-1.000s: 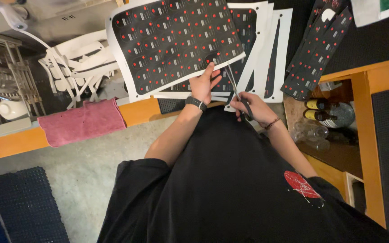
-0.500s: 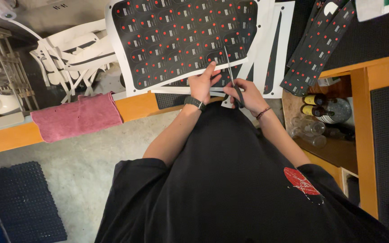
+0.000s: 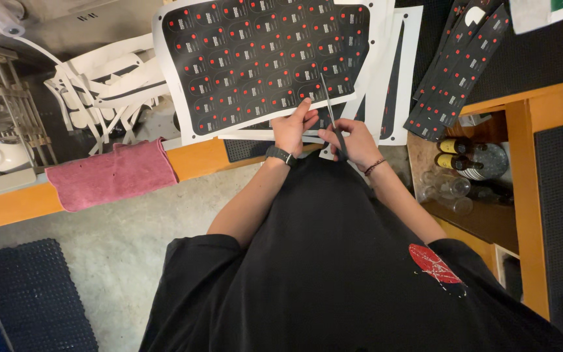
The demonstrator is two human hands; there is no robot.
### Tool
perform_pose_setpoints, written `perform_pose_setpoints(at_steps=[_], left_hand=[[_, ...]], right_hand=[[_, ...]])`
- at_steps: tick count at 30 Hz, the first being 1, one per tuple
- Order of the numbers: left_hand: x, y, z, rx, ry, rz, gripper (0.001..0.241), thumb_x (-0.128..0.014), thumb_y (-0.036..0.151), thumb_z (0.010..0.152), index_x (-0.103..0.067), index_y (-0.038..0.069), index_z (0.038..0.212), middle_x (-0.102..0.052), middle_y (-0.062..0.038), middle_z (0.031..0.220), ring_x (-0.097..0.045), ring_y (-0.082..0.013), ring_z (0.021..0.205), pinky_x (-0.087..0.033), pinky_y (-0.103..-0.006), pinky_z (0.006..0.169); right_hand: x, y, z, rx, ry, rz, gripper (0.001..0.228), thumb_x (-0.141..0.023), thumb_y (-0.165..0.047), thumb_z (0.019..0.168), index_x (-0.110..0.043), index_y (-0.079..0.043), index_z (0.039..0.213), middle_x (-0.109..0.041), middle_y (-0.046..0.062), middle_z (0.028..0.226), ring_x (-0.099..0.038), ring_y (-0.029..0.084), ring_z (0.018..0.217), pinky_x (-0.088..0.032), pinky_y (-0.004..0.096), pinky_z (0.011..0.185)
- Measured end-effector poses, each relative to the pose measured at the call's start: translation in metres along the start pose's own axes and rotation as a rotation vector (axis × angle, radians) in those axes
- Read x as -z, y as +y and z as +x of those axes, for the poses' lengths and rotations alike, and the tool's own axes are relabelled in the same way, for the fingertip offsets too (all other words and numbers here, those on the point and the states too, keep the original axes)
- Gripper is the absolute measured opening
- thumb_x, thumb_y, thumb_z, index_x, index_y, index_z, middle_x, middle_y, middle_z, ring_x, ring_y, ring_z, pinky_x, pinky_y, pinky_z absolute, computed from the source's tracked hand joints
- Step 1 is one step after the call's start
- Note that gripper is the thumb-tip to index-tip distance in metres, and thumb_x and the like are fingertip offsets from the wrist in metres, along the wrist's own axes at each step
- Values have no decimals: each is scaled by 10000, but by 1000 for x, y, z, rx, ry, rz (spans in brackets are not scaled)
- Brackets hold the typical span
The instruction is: The person trims the borders of printed sticker sheets using scissors and cuts them into smaller strips.
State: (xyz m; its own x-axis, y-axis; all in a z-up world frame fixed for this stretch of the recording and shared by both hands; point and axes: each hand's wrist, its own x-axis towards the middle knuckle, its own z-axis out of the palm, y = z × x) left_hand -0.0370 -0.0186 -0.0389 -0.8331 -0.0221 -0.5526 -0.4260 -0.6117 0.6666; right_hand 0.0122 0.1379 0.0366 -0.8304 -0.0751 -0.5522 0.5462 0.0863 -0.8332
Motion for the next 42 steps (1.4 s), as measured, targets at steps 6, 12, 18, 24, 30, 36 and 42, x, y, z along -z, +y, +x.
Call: perform_pose_setpoints(at_steps=[6, 12, 18, 24, 30, 36, 42], left_hand=[[4, -1, 1, 23, -8, 7, 306, -791, 85, 868, -653, -76, 1088, -700, -143, 979, -727, -226, 804, -651, -326, 689], [6, -4, -3, 44, -44, 31, 308, -783, 98, 866, -645, -59, 1092, -707, -134, 998, -733, -225, 819, -646, -316, 698], [5, -1, -13, 31, -88, 29, 270, -756, 74, 889, -641, -59, 1093, -715, -144, 1005, -734, -233, 828, -644, -321, 719], [3, -6, -15, 40, -91, 42, 235, -738, 74, 910, -649, -27, 1102, -721, -117, 1007, -735, -213, 841, -639, -315, 731], [5, -8, -21, 26, -87, 82, 218, -737, 67, 897, -645, -13, 1078, -716, -116, 976, -730, -211, 796, -636, -324, 681], [4, -3, -25, 45, -96, 78, 214, -743, 69, 900, -655, -27, 1070, -712, -112, 966, -726, -206, 791, -648, -323, 688], [3, -1, -33, 85, -82, 131, 215, -741, 74, 904, -658, -34, 1071, -719, -124, 947, -730, -207, 782, -654, -326, 687]], right_hand=[[-6, 4, 1, 5, 48, 15, 301, -794, -306, 887, -684, -26, 893, -603, 13, 656, -588, 80, 522, -499, 244, 445], [-4, 7, 8, -11, 30, 116, 398, -784, -359, 912, -680, 24, 891, -575, 45, 588, -545, 111, 454, -444, 258, 421], [-4, 6, 15, 20, 42, 173, 418, -752, -415, 920, -724, 1, 951, -597, 21, 616, -553, 87, 473, -440, 252, 419], [-3, 2, 23, -10, 72, 120, 469, -749, -457, 908, -725, 11, 906, -606, 24, 604, -546, 97, 460, -442, 249, 418], [6, -6, 32, -61, 66, 212, 489, -767, -472, 872, -690, 11, 888, -614, 18, 610, -594, 99, 481, -489, 268, 412], [7, -1, 42, 12, 67, 154, 514, -792, -464, 878, -717, 43, 915, -618, 20, 654, -590, 89, 515, -484, 256, 426], [8, -5, 51, -33, 106, 175, 513, -776, -506, 827, -739, -4, 925, -668, 12, 700, -611, 85, 525, -509, 248, 445]])
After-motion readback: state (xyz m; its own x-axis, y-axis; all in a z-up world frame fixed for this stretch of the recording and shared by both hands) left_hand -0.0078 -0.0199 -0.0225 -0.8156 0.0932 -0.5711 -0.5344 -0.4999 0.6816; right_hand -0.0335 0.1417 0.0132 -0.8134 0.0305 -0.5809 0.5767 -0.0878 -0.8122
